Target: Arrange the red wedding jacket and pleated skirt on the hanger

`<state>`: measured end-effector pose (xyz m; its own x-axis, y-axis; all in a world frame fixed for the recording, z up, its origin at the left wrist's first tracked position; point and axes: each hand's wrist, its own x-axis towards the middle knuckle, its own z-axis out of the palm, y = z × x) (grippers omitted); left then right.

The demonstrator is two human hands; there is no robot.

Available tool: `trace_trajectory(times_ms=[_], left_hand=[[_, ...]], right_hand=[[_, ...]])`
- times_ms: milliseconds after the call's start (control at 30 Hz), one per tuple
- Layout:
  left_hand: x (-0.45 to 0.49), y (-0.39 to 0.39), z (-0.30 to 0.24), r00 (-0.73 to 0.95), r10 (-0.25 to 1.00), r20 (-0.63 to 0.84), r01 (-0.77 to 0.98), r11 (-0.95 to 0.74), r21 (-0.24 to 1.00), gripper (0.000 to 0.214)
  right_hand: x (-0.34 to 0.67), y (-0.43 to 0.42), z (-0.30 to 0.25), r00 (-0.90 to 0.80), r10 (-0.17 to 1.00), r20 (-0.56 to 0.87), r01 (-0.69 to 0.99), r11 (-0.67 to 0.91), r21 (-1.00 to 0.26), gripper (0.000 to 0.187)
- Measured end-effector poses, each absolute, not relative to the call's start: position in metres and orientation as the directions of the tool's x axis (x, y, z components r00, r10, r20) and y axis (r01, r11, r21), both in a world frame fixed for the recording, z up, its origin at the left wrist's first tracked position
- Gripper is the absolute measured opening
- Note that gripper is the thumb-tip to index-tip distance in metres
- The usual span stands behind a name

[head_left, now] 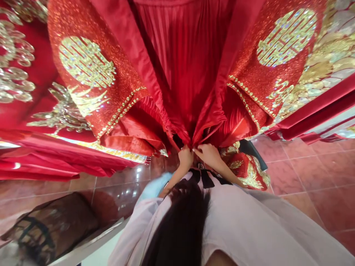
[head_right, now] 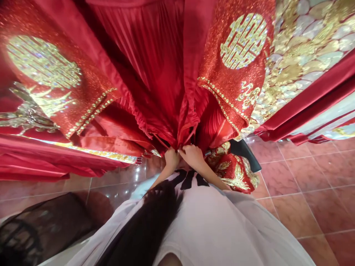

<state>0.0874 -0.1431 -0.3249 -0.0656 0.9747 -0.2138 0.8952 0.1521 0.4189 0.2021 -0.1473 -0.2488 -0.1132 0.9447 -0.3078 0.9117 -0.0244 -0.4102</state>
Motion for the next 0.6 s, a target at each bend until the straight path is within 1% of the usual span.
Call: trace_trajectory(times_ms=[67, 167, 367, 500, 600], left_hand=[[0.088, -0.141, -0.324, -0.045, 0.971, -0.235, 0.898, 0.143, 0.416, 0.023], [0.087, -0.136, -0.321, -0.021, 0.966, -0.259, 0.903, 0.13, 0.409, 0.021], [0.087, -0.132, -0.318, -0.011, 0.959, -0.283, 0.915, 0.124, 0.384, 0.027], [0.085, -0.129, -0.319, -0.008, 0.957, -0.291, 0.922, 0.119, 0.367, 0.026], [0.083, -0.128, -0.321, -0.009, 0.951, -0.308, 0.931, 0.121, 0.345, 0.025]], right_hand=[[0.194, -0.155, -0.257, -0.126, 0.944, -0.305, 0.891, -0.028, -0.453, 0.03], [0.186, -0.155, -0.264, -0.1, 0.958, -0.269, 0.858, -0.054, -0.511, 0.029], [0.181, -0.139, -0.273, -0.03, 0.975, -0.222, 0.793, -0.112, -0.599, 0.024], [0.177, -0.137, -0.281, -0.003, 0.975, -0.22, 0.709, -0.153, -0.689, 0.016], [0.172, -0.138, -0.29, 0.052, 0.972, -0.227, 0.601, -0.212, -0.77, 0.014]])
